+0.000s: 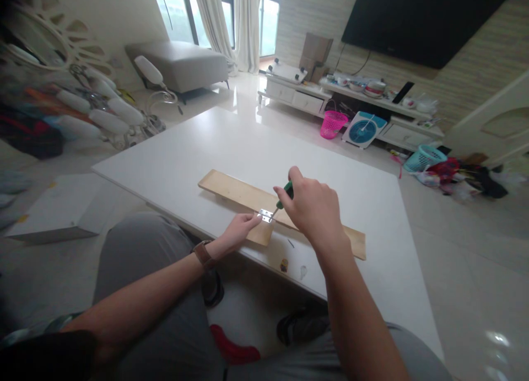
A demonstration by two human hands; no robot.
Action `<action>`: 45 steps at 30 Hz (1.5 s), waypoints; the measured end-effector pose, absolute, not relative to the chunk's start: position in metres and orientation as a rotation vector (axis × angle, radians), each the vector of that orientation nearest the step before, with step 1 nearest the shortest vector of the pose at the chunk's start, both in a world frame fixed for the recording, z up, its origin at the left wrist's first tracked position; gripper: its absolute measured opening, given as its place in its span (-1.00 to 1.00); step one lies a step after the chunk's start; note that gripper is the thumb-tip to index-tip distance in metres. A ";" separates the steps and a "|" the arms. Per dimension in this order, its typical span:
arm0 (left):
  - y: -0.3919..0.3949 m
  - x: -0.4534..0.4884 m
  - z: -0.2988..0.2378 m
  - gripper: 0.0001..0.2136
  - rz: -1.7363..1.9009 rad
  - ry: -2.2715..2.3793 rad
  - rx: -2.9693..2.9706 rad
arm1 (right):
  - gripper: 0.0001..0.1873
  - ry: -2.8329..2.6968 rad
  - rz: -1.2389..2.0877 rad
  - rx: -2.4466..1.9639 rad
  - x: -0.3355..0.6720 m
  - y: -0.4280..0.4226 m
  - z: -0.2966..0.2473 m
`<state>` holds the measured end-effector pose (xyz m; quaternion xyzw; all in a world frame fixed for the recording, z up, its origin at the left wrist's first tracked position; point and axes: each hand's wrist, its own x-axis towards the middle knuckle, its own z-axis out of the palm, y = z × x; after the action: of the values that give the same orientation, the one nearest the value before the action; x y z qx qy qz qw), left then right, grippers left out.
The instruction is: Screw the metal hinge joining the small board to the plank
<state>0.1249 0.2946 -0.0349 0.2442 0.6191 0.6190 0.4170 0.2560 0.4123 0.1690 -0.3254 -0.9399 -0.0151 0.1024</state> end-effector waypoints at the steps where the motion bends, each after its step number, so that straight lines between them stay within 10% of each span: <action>1: 0.295 0.125 -0.035 -0.42 1.556 1.560 0.611 | -0.75 -2.789 0.024 -0.899 0.257 0.413 0.169; 28: 0.296 0.126 -0.035 -0.36 1.572 1.546 0.587 | -0.65 -2.732 0.427 -0.573 0.258 0.410 0.170; 31: 0.295 0.126 -0.032 -0.38 1.572 1.542 0.611 | -0.86 -2.729 0.305 -0.660 0.254 0.407 0.168; 37: 0.295 0.126 -0.033 -0.38 1.581 1.520 0.591 | -0.64 -2.694 -0.087 -0.882 0.250 0.407 0.165; 45: 0.295 0.126 -0.034 -0.39 1.561 1.579 0.632 | -0.69 -2.723 0.435 -0.408 0.257 0.410 0.169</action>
<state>0.1257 0.2953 -0.0337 0.2503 0.6255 0.6185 0.4044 0.2568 0.4096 0.1688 -0.1442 -0.9616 0.1536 0.1759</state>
